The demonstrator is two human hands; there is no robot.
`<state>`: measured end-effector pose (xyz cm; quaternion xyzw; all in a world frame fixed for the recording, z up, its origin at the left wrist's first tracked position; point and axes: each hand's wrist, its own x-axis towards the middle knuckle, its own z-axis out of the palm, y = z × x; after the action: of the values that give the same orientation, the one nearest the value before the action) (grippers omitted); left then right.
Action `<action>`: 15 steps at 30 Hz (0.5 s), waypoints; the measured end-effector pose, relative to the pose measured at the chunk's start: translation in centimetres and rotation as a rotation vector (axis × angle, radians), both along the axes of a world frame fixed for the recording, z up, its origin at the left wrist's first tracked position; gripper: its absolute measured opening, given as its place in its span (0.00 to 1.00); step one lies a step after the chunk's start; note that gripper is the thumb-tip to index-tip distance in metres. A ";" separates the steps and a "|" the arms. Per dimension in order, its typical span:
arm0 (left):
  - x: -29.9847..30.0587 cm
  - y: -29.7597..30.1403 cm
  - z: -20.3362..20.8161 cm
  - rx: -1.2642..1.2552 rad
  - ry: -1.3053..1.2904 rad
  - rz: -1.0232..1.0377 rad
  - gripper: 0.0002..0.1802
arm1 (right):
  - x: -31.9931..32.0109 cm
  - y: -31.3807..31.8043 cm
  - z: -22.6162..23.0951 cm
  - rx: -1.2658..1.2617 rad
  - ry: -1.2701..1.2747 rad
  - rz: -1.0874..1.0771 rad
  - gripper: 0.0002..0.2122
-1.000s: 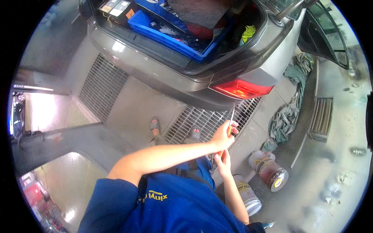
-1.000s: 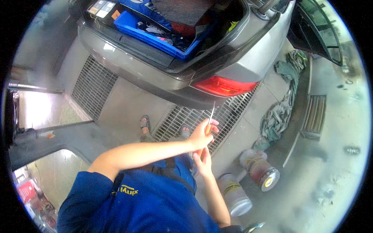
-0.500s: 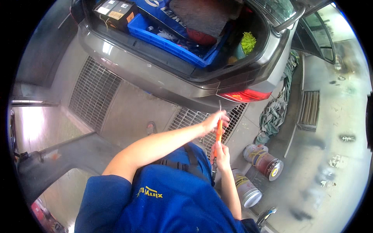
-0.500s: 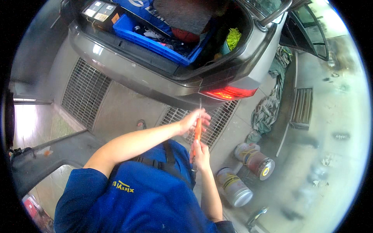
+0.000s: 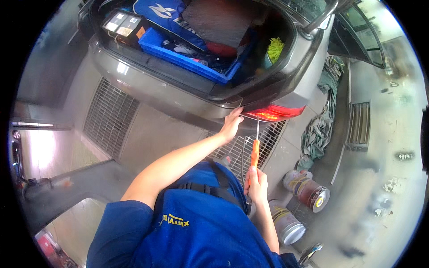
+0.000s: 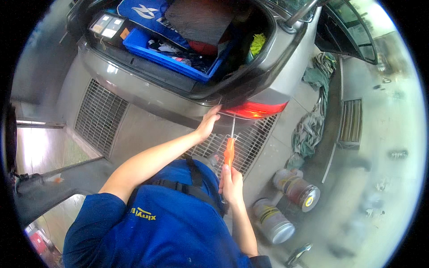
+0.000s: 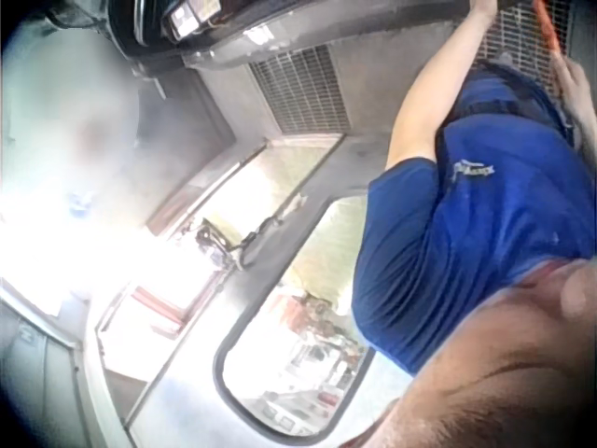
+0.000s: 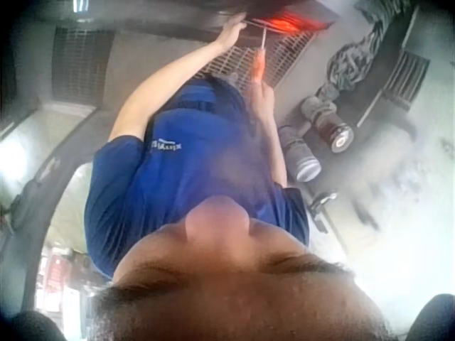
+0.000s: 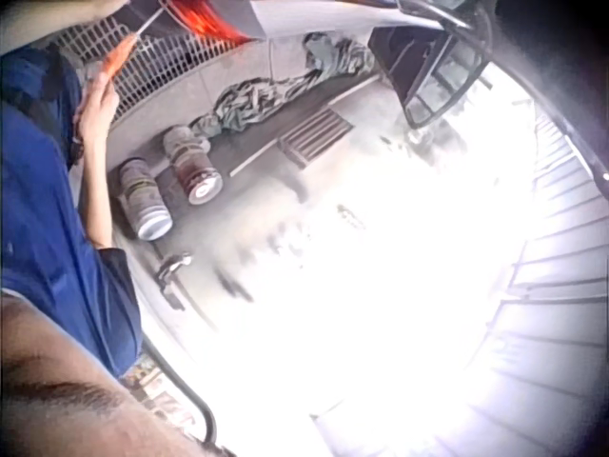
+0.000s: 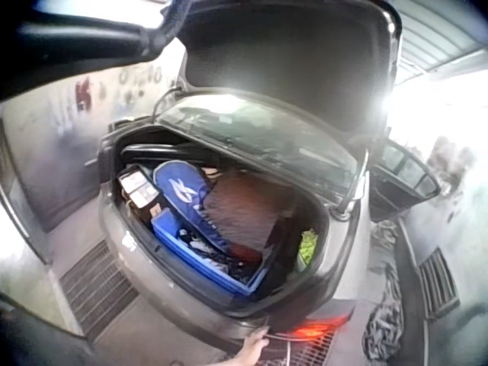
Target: The person uses a screwdriver to spread a yellow filler substance along the rear bumper and wheel arch of a silver car. They work methodically along the seams and edges, smoothing the material into the surface.
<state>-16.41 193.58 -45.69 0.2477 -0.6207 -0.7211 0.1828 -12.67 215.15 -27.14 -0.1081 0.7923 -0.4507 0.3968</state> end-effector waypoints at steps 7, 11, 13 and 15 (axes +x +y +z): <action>0.4 1.6 3.0 -0.227 -0.076 -0.018 0.34 | -0.3 0.6 0.9 -0.012 -0.080 -0.013 0.22; 0.2 1.0 1.4 -0.342 -0.110 -0.001 0.38 | -1.2 0.3 0.9 0.044 -0.170 0.057 0.23; 0.4 0.9 0.7 -0.382 -0.128 -0.037 0.39 | -1.1 -0.1 0.7 0.037 -0.147 0.029 0.23; 0.6 0.9 0.2 -0.442 -0.152 -0.062 0.41 | -1.3 -0.5 -0.1 0.059 -0.153 0.049 0.23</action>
<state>-15.76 194.44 -45.51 0.2359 -0.7829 -0.5522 0.1630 -13.94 214.70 -27.21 -0.0810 0.7697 -0.4240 0.4703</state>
